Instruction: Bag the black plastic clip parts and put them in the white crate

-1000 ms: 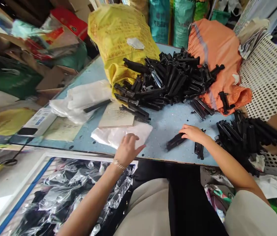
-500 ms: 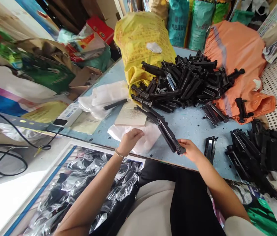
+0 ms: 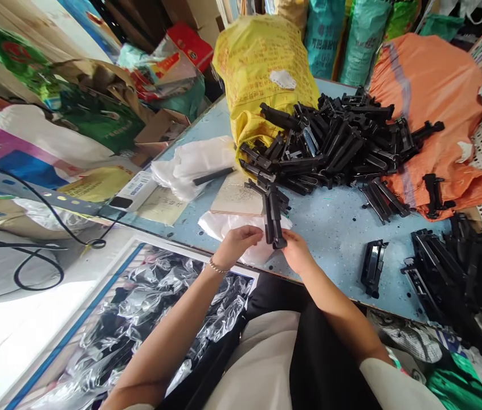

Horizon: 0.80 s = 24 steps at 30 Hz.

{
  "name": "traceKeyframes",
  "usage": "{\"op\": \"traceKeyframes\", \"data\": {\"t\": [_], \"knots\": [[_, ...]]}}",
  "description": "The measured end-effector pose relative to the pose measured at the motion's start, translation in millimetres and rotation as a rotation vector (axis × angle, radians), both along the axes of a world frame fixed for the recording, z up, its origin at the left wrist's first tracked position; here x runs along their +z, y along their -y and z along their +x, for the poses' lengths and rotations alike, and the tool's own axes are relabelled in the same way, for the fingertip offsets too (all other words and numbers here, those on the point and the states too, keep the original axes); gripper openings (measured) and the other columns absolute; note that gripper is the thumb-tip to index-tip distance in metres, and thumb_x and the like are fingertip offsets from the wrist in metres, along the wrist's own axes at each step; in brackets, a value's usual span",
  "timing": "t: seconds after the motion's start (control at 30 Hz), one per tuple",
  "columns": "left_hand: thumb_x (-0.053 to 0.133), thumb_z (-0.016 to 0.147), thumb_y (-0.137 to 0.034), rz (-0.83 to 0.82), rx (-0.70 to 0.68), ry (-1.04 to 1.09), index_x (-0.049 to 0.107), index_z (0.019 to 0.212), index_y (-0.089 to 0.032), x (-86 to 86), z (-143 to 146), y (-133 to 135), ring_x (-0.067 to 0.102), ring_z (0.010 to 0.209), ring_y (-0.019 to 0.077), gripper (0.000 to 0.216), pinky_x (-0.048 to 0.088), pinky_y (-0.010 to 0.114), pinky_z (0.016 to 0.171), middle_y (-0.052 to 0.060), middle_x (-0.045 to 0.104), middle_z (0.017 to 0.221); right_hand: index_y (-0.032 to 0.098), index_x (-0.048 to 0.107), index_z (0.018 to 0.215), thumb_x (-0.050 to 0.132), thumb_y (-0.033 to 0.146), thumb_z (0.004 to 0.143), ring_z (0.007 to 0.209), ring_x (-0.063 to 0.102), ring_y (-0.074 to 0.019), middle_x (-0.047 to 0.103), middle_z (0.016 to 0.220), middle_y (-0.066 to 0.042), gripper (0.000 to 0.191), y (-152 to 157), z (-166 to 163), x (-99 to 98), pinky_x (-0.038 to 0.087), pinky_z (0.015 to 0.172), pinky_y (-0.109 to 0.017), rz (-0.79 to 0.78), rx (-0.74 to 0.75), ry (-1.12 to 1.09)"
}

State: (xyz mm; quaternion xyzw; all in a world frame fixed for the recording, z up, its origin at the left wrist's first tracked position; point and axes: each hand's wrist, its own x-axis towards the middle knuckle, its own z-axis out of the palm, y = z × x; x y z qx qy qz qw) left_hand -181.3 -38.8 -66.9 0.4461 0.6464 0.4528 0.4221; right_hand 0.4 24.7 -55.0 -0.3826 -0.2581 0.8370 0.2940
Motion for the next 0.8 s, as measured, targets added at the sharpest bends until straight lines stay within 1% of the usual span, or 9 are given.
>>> {"op": "traceKeyframes", "data": {"t": [0.07, 0.13, 0.23, 0.3, 0.37, 0.47, 0.57, 0.7, 0.8], "knots": [[0.059, 0.086, -0.03, 0.157, -0.009, -0.203, 0.069, 0.088, -0.015, 1.1, -4, 6, 0.064, 0.08, 0.0179, 0.018, 0.053, 0.031, 0.073, 0.008, 0.071, 0.089, 0.017, 0.063, 0.081, 0.086, 0.034, 0.055, 0.069, 0.059, -0.0031, 0.068, 0.075, 0.004, 0.039, -6, -2, -2.9, 0.051, 0.068, -0.016, 0.0, -0.039, 0.038], [0.049, 0.09, -0.017, 0.308, -0.036, -0.506, 0.071, 0.091, -0.017, 2.9, -10, 11, 0.065, 0.096, 0.0214, 0.022, 0.055, 0.037, 0.086, 0.011, 0.072, 0.104, 0.017, 0.062, 0.086, 0.083, 0.035, 0.059, 0.072, 0.065, -0.0064, 0.071, 0.081, 0.002, 0.039, -5, 14, -2.5, 0.052, 0.064, -0.017, -0.02, -0.029, 0.047], [0.041, 0.091, -0.007, 0.371, -0.078, -0.77, 0.073, 0.106, -0.017, 2.3, -18, 11, 0.064, 0.105, 0.0224, 0.036, 0.055, 0.041, 0.095, 0.012, 0.07, 0.116, 0.016, 0.062, 0.092, 0.076, 0.036, 0.069, 0.071, 0.068, -0.009, 0.074, 0.089, -0.003, 0.033, 9, 50, -0.4, 0.046, 0.053, -0.015, -0.129, 0.138, 0.005], [0.042, 0.089, -0.006, 0.381, -0.078, -0.764, 0.07, 0.114, -0.015, -1.3, -21, 8, 0.066, 0.107, 0.0209, 0.039, 0.056, 0.037, 0.097, 0.012, 0.068, 0.119, 0.015, 0.063, 0.095, 0.072, 0.034, 0.074, 0.067, 0.067, -0.0081, 0.074, 0.09, -0.006, 0.03, 24, 62, -4.0, 0.046, 0.051, -0.015, -0.256, 0.291, -0.03], [0.041, 0.087, -0.005, 0.401, -0.063, -0.726, 0.068, 0.117, -0.014, -5.5, -23, 5, 0.066, 0.112, 0.0207, 0.041, 0.056, 0.035, 0.099, 0.013, 0.066, 0.122, 0.013, 0.062, 0.097, 0.07, 0.032, 0.076, 0.066, 0.066, -0.0068, 0.074, 0.088, -0.007, 0.029, 36, 60, -13.6, 0.049, 0.053, -0.014, -0.379, 0.391, -0.05], [0.04, 0.086, -0.003, 0.419, -0.041, -0.728, 0.064, 0.126, -0.011, -8.0, -27, 7, 0.063, 0.119, 0.0229, 0.047, 0.055, 0.037, 0.104, 0.016, 0.063, 0.128, 0.013, 0.061, 0.103, 0.065, 0.031, 0.08, 0.067, 0.064, -0.0036, 0.074, 0.092, -0.007, 0.03, 42, 44, -31.4, 0.05, 0.055, -0.011, -0.489, 0.422, -0.119], [0.04, 0.086, -0.002, 0.399, -0.002, -0.782, 0.054, 0.141, -0.012, -4.6, -31, 17, 0.058, 0.128, 0.0242, 0.057, 0.052, 0.039, 0.109, 0.017, 0.058, 0.137, 0.012, 0.06, 0.107, 0.056, 0.032, 0.086, 0.064, 0.061, -0.0022, 0.073, 0.09, -0.007, 0.03, 39, 34, -40.1, 0.051, 0.055, -0.011, -0.551, 0.46, -0.178], [0.037, 0.091, -0.002, 0.426, 0.039, -0.918, 0.046, 0.149, -0.012, 3.1, -22, 29, 0.057, 0.131, 0.0259, 0.059, 0.052, 0.039, 0.109, 0.019, 0.054, 0.141, 0.013, 0.06, 0.107, 0.058, 0.034, 0.086, 0.062, 0.058, -0.0012, 0.072, 0.087, -0.006, 0.03, 38, 34, -35.2, 0.049, 0.055, -0.011, -0.545, 0.483, -0.186], [0.035, 0.095, -0.003, 0.533, -0.006, -0.973, 0.037, 0.154, -0.012, 9.8, 9, 39, 0.058, 0.13, 0.0276, 0.06, 0.054, 0.041, 0.107, 0.021, 0.056, 0.138, 0.014, 0.061, 0.099, 0.065, 0.036, 0.079, 0.061, 0.055, -0.0023, 0.072, 0.085, -0.005, 0.03, 38, 28, -27.6, 0.047, 0.052, -0.012, -0.386, 0.363, -0.022]]}}
